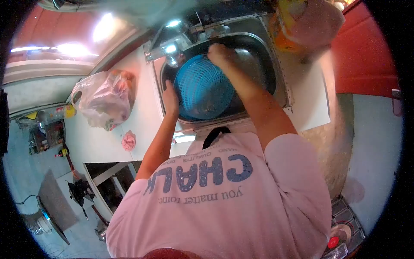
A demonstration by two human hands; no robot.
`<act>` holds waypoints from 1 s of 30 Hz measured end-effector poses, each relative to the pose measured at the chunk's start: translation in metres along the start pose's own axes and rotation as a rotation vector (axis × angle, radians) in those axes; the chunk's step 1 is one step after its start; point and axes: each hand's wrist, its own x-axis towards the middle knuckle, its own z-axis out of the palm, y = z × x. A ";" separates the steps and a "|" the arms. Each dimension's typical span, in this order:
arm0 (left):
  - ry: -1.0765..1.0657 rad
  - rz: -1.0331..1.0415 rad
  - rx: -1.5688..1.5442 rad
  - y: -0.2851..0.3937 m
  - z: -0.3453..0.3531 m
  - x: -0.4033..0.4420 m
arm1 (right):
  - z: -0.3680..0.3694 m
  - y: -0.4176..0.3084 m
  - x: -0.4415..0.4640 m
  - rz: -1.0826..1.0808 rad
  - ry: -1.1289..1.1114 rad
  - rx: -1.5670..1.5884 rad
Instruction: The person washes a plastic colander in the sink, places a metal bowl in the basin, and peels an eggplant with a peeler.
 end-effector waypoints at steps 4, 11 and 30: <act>-0.063 0.042 -0.064 0.016 0.002 0.029 | 0.015 -0.033 -0.018 -0.251 0.163 -0.032; -0.157 0.070 -0.154 -0.010 0.005 0.022 | 0.018 0.024 0.003 -0.031 0.036 0.085; -0.163 -0.163 -0.428 -0.048 0.016 0.065 | 0.044 -0.059 -0.106 -0.209 0.088 0.607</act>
